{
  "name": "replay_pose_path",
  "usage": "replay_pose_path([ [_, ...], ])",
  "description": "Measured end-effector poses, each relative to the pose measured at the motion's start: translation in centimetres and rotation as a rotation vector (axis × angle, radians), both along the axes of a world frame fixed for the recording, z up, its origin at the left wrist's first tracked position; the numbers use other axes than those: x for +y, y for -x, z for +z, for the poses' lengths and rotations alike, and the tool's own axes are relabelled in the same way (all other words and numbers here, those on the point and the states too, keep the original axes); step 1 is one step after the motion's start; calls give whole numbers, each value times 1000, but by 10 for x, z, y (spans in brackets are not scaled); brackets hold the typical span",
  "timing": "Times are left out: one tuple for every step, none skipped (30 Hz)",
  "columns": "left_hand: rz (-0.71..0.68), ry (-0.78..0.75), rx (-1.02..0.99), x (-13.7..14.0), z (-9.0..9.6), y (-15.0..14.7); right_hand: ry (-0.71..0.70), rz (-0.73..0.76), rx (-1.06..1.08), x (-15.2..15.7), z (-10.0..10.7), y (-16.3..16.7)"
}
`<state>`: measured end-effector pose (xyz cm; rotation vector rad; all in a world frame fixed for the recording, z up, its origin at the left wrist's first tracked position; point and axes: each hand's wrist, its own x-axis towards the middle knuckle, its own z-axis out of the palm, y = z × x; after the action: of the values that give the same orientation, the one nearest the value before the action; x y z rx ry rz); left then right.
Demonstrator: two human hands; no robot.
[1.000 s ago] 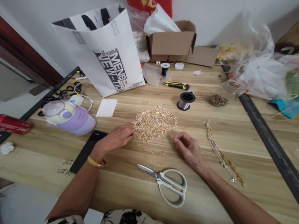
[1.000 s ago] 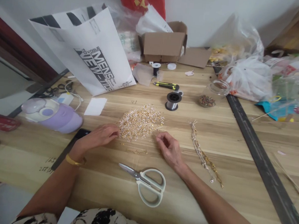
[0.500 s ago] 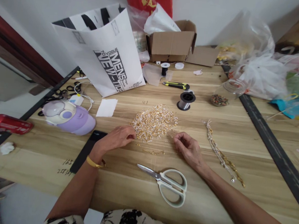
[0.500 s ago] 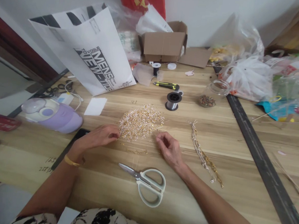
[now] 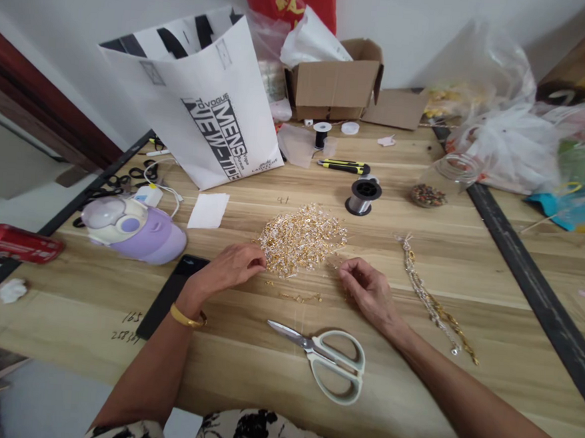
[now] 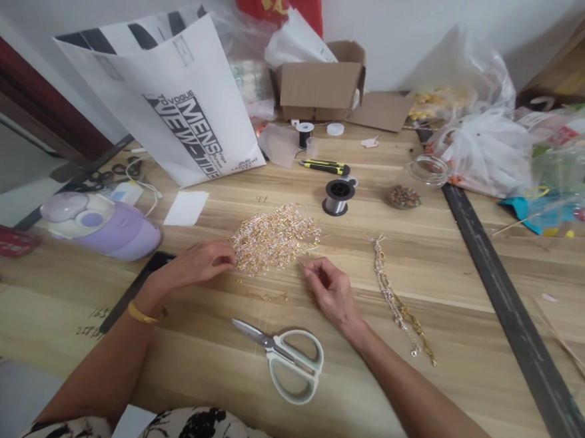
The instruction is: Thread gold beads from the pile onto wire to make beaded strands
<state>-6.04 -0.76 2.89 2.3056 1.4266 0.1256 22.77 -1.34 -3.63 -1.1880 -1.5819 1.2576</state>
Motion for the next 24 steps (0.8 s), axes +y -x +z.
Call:
replay_pose_path([
  [16,-18,-18,0,0,1,1,-4,2,0,0,0],
  [34,-33,-39,0,0,1,2,-5,4,0,0,0],
  [54,-44,-65,0,0,2,5,-2,8,0,0,0],
  [79,-50,-95,0,-1,2,6,0,14,0,0,0],
  [109,-51,-130,1,-1,1,7,5,18,0,0,0],
  [143,-47,-171,0,-2,0,8,8,18,0,0,0],
  [179,-42,-217,0,-2,-3,7,7,14,0,0,0],
  [213,-33,-270,0,-4,-6,3,5,10,0,0,0],
  [241,-22,-324,0,-5,-11,-6,2,4,0,0,0],
  [266,-6,-386,-1,-7,-16,-16,2,-3,0,0,1],
  [278,12,-454,-1,-8,-23,-30,2,-10,0,0,1],
  [280,41,-522,-2,-9,-29,-49,0,-19,0,0,1],
  [283,86,-593,-3,-10,-36,-71,-2,-31,0,0,1],
  [295,140,-664,-4,-11,-43,-96,-3,-45,0,1,2],
  [311,196,-723,-4,-12,-49,-122,-6,-59,0,1,2],
  [328,247,-779,-5,-12,-55,-147,-7,-70,0,1,2],
  [350,299,-819,-6,-11,-61,-171,-5,-78,-1,1,3],
  [377,336,-858,-7,-11,-66,-192,0,-83,-1,1,3],
  [398,368,-896,-7,-11,-70,-211,6,-87,-1,2,3],
  [415,397,-926,-8,-11,-73,-231,12,-90,-2,2,4],
  [436,422,-951,-8,-12,-76,-253,19,-94,-3,3,4],
  [454,449,-971,-9,-13,-78,-277,27,-99,-4,3,4],
  [472,470,-989,-9,-14,-80,-304,36,-105,-4,3,4],
  [482,486,-1002,-10,-14,-82,-333,48,-114,-5,3,4],
])
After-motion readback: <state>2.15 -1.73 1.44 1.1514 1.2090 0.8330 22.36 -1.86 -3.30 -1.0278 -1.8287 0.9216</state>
